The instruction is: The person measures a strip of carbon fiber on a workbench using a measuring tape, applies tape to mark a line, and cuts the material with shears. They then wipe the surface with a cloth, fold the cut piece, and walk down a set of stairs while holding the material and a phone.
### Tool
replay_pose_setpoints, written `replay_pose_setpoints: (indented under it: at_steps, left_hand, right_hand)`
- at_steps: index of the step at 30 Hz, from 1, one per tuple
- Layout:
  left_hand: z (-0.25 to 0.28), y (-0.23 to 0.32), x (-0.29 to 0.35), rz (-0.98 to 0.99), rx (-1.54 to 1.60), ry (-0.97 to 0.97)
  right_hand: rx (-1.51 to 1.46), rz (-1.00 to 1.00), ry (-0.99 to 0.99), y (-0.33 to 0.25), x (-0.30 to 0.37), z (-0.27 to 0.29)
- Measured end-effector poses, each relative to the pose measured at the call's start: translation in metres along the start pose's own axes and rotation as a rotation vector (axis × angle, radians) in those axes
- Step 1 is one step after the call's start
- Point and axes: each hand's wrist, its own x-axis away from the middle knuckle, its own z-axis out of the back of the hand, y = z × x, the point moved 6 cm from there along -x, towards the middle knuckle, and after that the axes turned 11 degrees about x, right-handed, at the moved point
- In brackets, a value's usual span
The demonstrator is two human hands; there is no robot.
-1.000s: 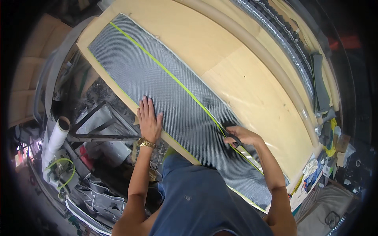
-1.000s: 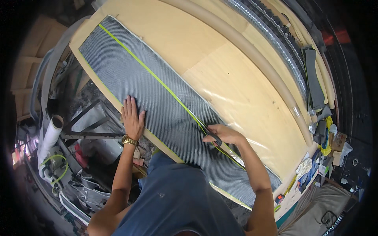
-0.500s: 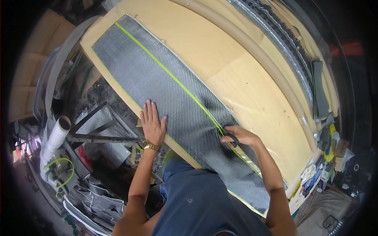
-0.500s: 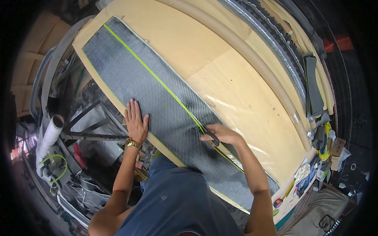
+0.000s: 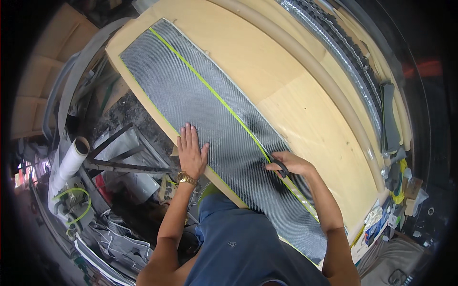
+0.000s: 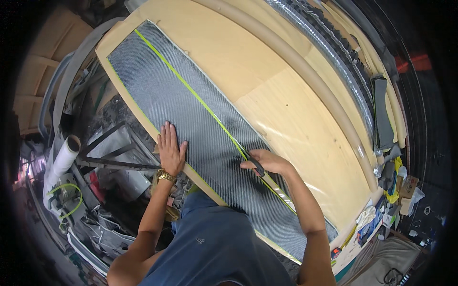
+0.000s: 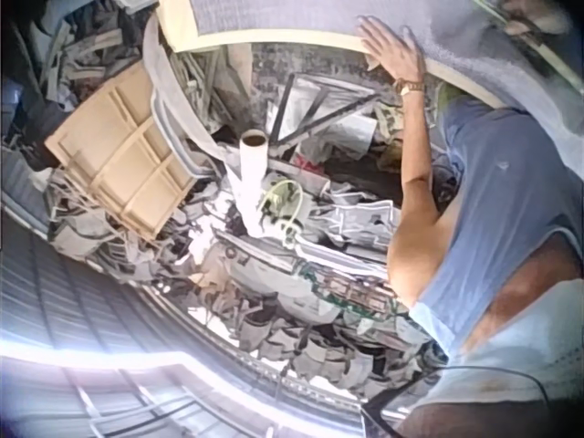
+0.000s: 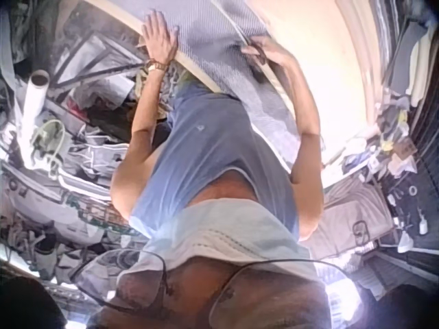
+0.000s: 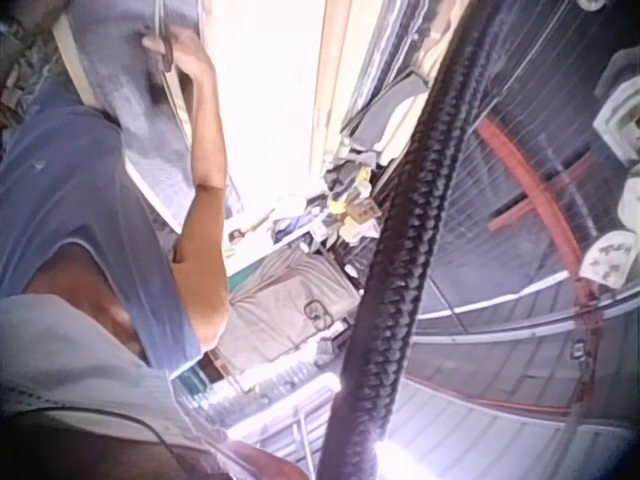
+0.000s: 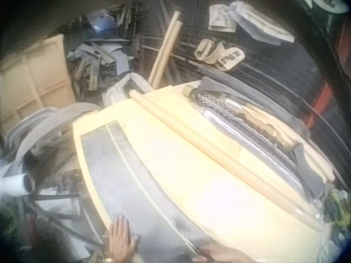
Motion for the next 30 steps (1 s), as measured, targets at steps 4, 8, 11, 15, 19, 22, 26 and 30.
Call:
replay_pose_setpoints:
  at_steps: [4, 8, 11, 15, 19, 22, 26, 30]
  left_hand:
    - [0.017, -0.008, -0.023, 0.02, 0.019, 0.082]
    - [0.036, -0.043, -0.073, 0.006, -0.029, 0.213]
    - [0.04, -0.07, -0.104, 0.016, -0.079, 0.231]
    - [0.032, -0.076, -0.116, 0.013, -0.179, 0.176]
    - [0.031, -0.073, -0.114, 0.006, -0.17, 0.173]
    - [0.033, -0.07, -0.114, 0.011, -0.151, 0.171]
    - [0.035, -0.07, -0.111, 0.01, -0.133, 0.172]
    - [0.037, -0.076, -0.113, 0.007, -0.111, 0.198]
  right_hand:
    - [0.095, -0.017, 0.006, -0.003, -0.012, 0.008]
    - [0.078, -0.027, 0.051, -0.015, -0.017, 0.009]
    - [0.064, -0.017, 0.036, -0.013, -0.017, 0.005]
    - [0.006, -0.007, -0.035, -0.02, -0.012, 0.006]
    - [0.033, -0.005, -0.032, -0.025, -0.023, 0.013]
    - [0.037, -0.038, 0.042, -0.035, -0.031, 0.016]
    - [0.024, -0.056, 0.043, -0.038, -0.03, 0.012]
    - [0.014, 0.014, -0.021, -0.041, -0.033, 0.011]
